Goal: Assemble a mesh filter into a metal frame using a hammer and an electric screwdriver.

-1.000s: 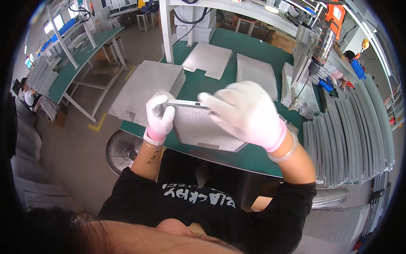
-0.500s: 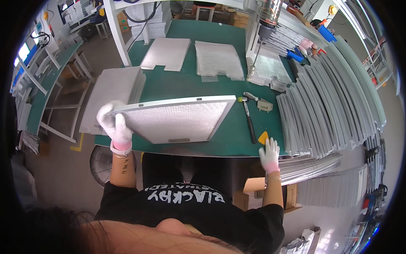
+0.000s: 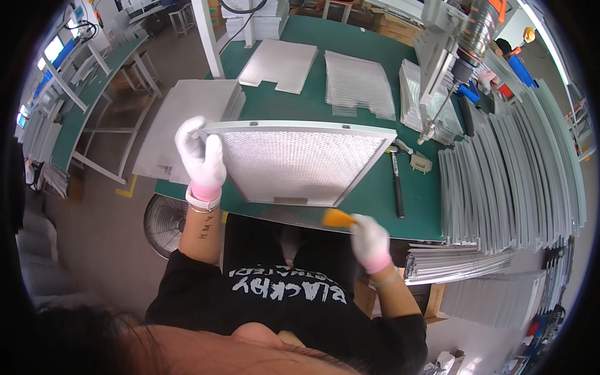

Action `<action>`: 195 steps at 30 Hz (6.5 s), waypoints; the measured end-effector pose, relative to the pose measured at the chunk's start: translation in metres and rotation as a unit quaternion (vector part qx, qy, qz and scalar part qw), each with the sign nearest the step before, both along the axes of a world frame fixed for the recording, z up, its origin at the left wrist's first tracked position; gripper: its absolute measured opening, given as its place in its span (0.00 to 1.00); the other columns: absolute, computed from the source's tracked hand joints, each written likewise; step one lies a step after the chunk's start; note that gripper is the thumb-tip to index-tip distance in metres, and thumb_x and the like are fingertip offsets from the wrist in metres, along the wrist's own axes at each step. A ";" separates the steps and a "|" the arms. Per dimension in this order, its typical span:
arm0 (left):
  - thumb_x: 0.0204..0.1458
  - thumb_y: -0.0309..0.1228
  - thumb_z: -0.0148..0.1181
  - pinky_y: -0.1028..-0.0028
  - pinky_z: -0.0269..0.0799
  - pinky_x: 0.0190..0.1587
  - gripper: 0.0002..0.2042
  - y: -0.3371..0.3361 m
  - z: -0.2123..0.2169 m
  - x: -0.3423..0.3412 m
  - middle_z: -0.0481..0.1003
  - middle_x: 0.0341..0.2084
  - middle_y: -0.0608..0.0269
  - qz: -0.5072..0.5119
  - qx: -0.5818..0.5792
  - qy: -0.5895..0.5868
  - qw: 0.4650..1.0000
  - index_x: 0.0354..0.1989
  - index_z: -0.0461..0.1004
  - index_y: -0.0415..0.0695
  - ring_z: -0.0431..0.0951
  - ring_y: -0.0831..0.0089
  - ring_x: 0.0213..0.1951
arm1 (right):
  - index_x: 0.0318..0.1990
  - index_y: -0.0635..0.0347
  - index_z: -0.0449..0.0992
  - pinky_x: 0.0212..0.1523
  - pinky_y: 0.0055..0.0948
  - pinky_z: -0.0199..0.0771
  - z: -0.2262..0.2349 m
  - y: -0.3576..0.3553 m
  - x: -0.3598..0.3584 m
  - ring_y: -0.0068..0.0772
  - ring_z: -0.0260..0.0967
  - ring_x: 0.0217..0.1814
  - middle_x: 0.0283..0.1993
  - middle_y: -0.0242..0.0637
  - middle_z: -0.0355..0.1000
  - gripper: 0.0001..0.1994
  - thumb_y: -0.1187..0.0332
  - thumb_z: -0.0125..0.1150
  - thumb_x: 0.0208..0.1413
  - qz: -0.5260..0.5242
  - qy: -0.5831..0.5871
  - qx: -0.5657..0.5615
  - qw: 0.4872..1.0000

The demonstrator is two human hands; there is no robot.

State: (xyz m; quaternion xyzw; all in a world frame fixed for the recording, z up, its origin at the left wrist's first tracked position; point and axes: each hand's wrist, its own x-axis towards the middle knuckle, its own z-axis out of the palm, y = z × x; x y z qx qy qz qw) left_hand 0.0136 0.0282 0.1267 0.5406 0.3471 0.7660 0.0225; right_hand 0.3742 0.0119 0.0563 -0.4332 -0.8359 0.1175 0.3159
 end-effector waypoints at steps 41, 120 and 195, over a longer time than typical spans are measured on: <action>0.50 0.24 0.60 0.70 0.71 0.41 0.18 0.002 0.138 0.014 0.73 0.30 0.59 0.044 -0.006 0.495 0.868 0.51 0.71 0.42 0.74 0.62 0.34 | 0.68 0.68 0.56 0.43 0.32 0.74 -0.099 0.127 0.178 0.36 0.71 0.41 0.46 0.48 0.68 0.31 0.68 0.57 0.59 -0.406 0.179 0.007 0.896; 0.35 0.42 0.67 0.64 0.62 0.28 0.14 0.077 -0.005 0.172 0.63 0.14 0.67 0.135 0.010 0.361 0.923 0.18 0.68 0.50 0.66 0.65 0.21 | 0.67 0.71 0.58 0.66 0.46 0.57 0.107 0.121 0.049 0.57 0.60 0.64 0.63 0.58 0.61 0.34 0.74 0.62 0.52 -0.096 -0.089 0.281 0.951; 0.35 0.35 0.67 0.66 0.58 0.29 0.08 0.079 -0.001 0.177 0.74 0.17 0.76 0.076 -0.058 0.350 0.932 0.27 0.81 0.54 0.72 0.69 0.21 | 0.67 0.62 0.57 0.18 0.16 0.55 0.223 0.140 -0.075 0.16 0.57 0.20 0.26 0.29 0.63 0.33 0.53 0.58 0.61 0.290 0.510 -0.074 0.806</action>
